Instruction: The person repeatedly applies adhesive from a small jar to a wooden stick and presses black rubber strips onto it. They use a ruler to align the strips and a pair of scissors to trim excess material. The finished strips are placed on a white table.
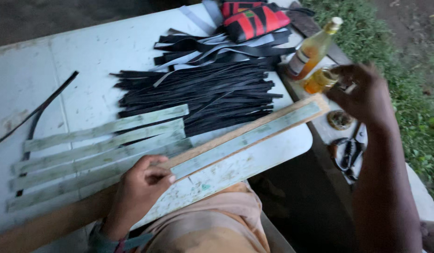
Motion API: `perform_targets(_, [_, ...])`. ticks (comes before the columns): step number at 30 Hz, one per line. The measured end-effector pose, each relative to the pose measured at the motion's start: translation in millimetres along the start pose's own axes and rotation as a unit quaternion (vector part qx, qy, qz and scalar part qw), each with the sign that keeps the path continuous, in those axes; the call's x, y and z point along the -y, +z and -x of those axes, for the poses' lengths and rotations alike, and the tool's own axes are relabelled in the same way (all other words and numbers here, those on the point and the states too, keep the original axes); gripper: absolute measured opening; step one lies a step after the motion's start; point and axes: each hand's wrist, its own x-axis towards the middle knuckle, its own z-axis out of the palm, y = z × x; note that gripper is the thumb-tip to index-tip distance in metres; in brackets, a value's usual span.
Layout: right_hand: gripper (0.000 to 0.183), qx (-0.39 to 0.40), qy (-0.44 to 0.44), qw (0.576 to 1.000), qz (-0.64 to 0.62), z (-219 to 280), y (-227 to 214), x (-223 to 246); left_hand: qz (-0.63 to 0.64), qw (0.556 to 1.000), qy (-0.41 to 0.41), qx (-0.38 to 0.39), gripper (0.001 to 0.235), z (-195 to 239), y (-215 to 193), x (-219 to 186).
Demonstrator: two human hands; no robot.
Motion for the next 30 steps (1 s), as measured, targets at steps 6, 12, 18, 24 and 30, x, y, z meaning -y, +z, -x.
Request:
perform_targets(6, [0.122, 0.388, 0.171, 0.838, -0.343, 104.5, 81.4, 80.1, -0.009, 0.999, 0.023, -0.022, 0.045, -1.7, 5.8, -0.5])
perform_targets(12, [0.119, 0.402, 0.179, 0.884, -0.159, 111.5, 124.3, 154.2, 0.039, 0.995, 0.087, -0.022, 0.041, -0.5, -7.5, 17.2])
perform_targets(18, [0.112, 0.373, 0.05, 0.926, 0.006, 125.7, 155.7, 218.0, 0.093, 0.991, 0.094, -0.032, 0.041, 0.3, -9.3, 30.1])
perform_targets(24, [0.102, 0.411, -0.009, 0.91, 0.058, 135.3, 177.1, 252.1, 0.082, 0.988, 0.131, -0.029, 0.036, 2.0, -11.6, 28.8])
perform_targets(30, [0.099, 0.412, -0.062, 0.894, 0.165, 140.5, 177.5, 245.1, 0.015, 0.977, 0.199, -0.068, 0.023, 4.7, -5.0, 21.1])
